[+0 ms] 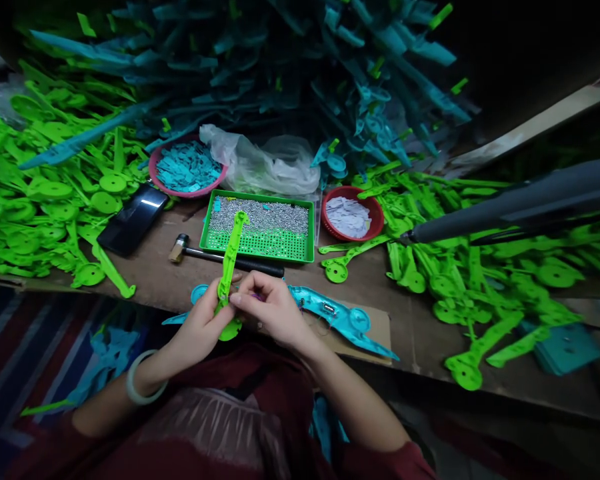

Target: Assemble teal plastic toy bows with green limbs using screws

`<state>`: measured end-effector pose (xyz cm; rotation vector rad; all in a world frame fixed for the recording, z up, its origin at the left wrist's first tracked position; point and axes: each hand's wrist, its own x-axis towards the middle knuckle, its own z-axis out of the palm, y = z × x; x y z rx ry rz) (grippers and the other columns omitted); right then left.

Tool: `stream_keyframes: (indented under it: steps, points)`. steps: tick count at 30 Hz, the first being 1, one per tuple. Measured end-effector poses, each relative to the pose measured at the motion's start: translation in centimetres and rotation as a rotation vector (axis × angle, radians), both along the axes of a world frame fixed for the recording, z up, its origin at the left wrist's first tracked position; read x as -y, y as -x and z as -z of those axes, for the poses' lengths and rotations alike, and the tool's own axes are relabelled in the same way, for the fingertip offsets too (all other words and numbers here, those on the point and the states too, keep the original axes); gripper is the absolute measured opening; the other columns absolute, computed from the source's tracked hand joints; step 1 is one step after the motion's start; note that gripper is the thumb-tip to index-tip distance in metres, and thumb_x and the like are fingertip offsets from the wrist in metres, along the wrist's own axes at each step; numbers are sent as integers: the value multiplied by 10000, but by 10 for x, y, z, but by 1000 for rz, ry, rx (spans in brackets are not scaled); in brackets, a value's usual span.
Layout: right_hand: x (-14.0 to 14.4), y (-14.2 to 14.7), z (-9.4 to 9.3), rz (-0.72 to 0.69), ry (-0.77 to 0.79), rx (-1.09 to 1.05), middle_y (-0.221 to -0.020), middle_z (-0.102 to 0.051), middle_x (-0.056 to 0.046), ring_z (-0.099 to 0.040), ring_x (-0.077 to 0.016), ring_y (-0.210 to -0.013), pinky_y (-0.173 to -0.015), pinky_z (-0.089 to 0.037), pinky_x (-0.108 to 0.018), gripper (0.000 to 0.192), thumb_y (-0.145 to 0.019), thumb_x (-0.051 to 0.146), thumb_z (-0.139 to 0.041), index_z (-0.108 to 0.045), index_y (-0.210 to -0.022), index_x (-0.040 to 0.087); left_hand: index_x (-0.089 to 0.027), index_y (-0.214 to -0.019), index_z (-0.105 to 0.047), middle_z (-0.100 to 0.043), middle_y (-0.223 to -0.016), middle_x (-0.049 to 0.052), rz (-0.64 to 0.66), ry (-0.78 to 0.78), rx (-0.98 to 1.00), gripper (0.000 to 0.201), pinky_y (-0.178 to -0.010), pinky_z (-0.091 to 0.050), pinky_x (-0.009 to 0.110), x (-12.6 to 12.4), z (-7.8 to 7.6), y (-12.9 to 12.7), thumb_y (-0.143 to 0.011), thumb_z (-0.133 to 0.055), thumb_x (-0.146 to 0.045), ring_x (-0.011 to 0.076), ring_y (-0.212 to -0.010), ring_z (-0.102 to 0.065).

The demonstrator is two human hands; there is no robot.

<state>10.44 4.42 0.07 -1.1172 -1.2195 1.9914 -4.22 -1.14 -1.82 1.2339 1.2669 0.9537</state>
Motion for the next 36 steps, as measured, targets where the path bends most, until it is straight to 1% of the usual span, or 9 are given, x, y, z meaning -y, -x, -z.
stream_keyframes:
  steps: [5,10,19,23,28,30,32,34,36]
  points:
    - [1,2,1,49,-6,3,-545,-558,48,-512,-81,-451,-454,-388,-203,392,-696,439,-811,-522,-653,177,-177,-1320,-491,-616,-1267,91,18,34,89,360,-930,-465,295,-1,1,0,-975,-478,-281,199,-1077,-599]
    - [4,3,-2,69,-72,57,-494,-550,54,-506,-87,-419,-441,-374,-208,376,-754,459,-760,-508,-676,191,-163,-1317,-549,-608,-1303,92,-13,25,219,398,-1057,-402,334,-1,4,0,-1019,-379,-364,231,-1201,-550]
    - [4,0,-5,7,-67,14,-592,-612,32,-562,-93,-450,-459,-414,-217,374,-808,485,-706,-496,-704,193,-149,-1313,-592,-648,-790,30,-109,46,132,469,-682,-504,254,1,6,0,-993,-471,-470,161,-744,-598]
    - [-6,-16,3,9,-101,25,-673,-604,26,-550,-79,-561,-530,-422,-206,295,-785,426,-749,-599,-787,172,-154,-1351,-539,-588,-693,-24,-214,157,438,491,-651,-547,263,-4,0,3,-955,-561,-443,117,-612,-591]
    - [-4,-19,25,27,-31,-26,-542,-426,86,-314,-53,-423,-421,-247,-207,327,-816,500,-693,-622,-862,184,-149,-1201,-614,-487,-696,-61,-266,302,797,360,-581,-536,186,-20,-31,14,-905,-648,-350,30,-504,-475]
    - [5,-13,30,-41,-199,48,-570,-467,55,-391,-78,-471,-463,-320,-225,306,-884,478,-616,-632,-819,180,-154,-1134,-623,-473,-707,-61,-304,222,773,289,-602,-537,176,-27,-38,18,-923,-623,-352,25,-517,-462]
    - [14,-10,28,-110,-515,192,-699,-571,-4,-538,-123,-626,-584,-439,-256,253,-954,368,-536,-647,-820,184,-170,-1102,-598,-500,-726,-55,-359,28,636,254,-650,-554,204,-31,-39,22,-945,-595,-369,44,-559,-502]
    - [17,-12,17,-28,-890,372,-949,-632,-76,-615,-187,-890,-771,-509,-322,152,-962,264,-522,-658,-972,196,-179,-1081,-568,-545,-747,-43,-368,-154,434,230,-693,-561,237,-34,-35,25,-966,-565,-378,70,-610,-554]
    - [11,-18,-1,170,-1265,537,-1199,-584,-144,-563,-259,-1130,-930,-491,-414,302,-917,248,-604,-587,-1216,212,-172,-1043,-555,-575,-750,-29,-298,-217,264,211,-712,-554,252,-34,-32,27,-987,-528,-374,88,-643,-588]
